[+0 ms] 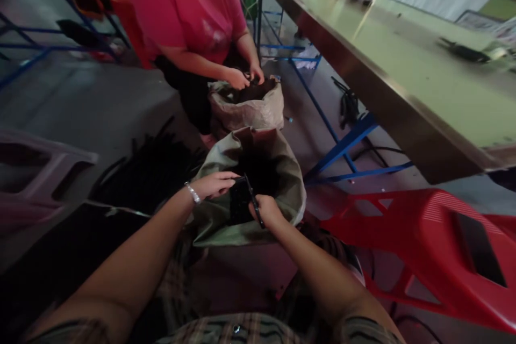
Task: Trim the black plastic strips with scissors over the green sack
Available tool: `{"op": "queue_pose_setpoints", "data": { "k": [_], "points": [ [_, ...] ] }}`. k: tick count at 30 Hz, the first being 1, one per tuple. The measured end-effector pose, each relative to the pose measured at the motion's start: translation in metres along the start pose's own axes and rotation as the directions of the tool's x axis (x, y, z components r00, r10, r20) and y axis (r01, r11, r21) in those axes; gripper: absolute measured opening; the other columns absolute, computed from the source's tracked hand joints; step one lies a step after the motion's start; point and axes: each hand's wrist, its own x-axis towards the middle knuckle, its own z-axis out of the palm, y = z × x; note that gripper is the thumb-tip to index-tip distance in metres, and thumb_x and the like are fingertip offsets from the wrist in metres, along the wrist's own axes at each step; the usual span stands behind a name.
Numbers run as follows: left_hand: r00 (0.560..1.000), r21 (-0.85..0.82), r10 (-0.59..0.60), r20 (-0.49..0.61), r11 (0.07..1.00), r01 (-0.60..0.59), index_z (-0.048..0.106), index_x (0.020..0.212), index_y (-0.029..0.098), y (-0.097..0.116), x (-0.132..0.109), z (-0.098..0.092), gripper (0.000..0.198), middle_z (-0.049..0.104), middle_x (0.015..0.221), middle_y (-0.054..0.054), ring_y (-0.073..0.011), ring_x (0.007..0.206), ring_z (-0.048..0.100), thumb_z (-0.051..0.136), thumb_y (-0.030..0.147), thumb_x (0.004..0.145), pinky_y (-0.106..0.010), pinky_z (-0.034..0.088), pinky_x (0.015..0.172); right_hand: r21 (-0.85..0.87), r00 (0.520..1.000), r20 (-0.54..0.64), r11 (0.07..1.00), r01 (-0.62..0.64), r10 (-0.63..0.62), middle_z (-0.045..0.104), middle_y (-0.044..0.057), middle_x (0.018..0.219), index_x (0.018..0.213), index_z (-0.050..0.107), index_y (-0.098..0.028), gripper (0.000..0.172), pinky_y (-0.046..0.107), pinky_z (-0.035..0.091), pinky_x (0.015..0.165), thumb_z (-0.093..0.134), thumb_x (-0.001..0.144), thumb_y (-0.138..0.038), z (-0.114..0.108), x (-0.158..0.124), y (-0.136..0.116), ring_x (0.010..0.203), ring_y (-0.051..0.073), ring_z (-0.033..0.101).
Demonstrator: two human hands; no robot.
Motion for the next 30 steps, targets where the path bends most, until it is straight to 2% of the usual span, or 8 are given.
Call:
{"op": "queue_pose_setpoints", "data": {
  "k": [4, 10, 20, 30],
  "points": [
    [0.998, -0.050, 0.017, -0.054, 0.999, -0.020, 0.054, 0.120, 0.017, -0.001, 0.002, 0.001, 0.040, 0.041, 0.050, 0.007, -0.0035, 0.031, 0.027, 0.049, 0.029, 0.083, -0.017, 0.016, 0.033, -0.093, 0.998, -0.054, 0.995, 0.029, -0.034, 0.053, -0.001, 0.057, 0.062, 0.049, -0.018, 0.014, 0.020, 0.029, 0.050, 0.047, 0.075, -0.023, 0.000, 0.005, 0.004, 0.051, 0.009, 0.045],
    [0.989, -0.072, 0.066, -0.132, 0.995, -0.076, 0.055, 0.115, 0.016, 0.002, 0.002, 0.003, 0.034, 0.041, 0.050, 0.007, -0.0035, 0.032, 0.029, 0.048, 0.026, 0.084, -0.017, 0.019, 0.034, -0.205, 0.998, 0.053, 0.978, 0.048, -0.038, 0.061, 0.002, 0.074, 0.081, 0.052, -0.018, 0.009, 0.020, 0.033, 0.056, 0.047, 0.079, -0.025, -0.005, 0.003, -0.007, 0.062, 0.011, 0.052],
    [0.986, -0.091, 0.077, -0.149, 0.992, -0.092, 0.055, 0.114, 0.009, 0.002, 0.000, 0.007, 0.032, 0.042, 0.050, 0.005, -0.0030, 0.035, 0.027, 0.048, 0.024, 0.086, -0.021, 0.017, 0.039, -0.231, 0.994, 0.104, 0.972, 0.050, -0.026, 0.061, 0.002, 0.078, 0.086, 0.052, -0.018, 0.009, 0.021, 0.032, 0.059, 0.049, 0.081, -0.024, -0.004, 0.002, -0.011, 0.066, 0.012, 0.052],
    [0.989, -0.030, 0.121, -0.084, 0.992, -0.123, 0.057, 0.104, 0.016, -0.003, 0.002, 0.016, 0.029, 0.044, 0.054, 0.006, -0.0026, 0.034, 0.030, 0.052, 0.035, 0.082, -0.016, 0.020, 0.036, -0.228, 0.995, 0.096, 0.972, 0.054, -0.033, 0.062, 0.004, 0.084, 0.098, 0.053, -0.017, 0.021, 0.021, 0.032, 0.059, 0.051, 0.079, -0.025, -0.001, 0.009, -0.011, 0.067, 0.012, 0.050]
  ]
}}
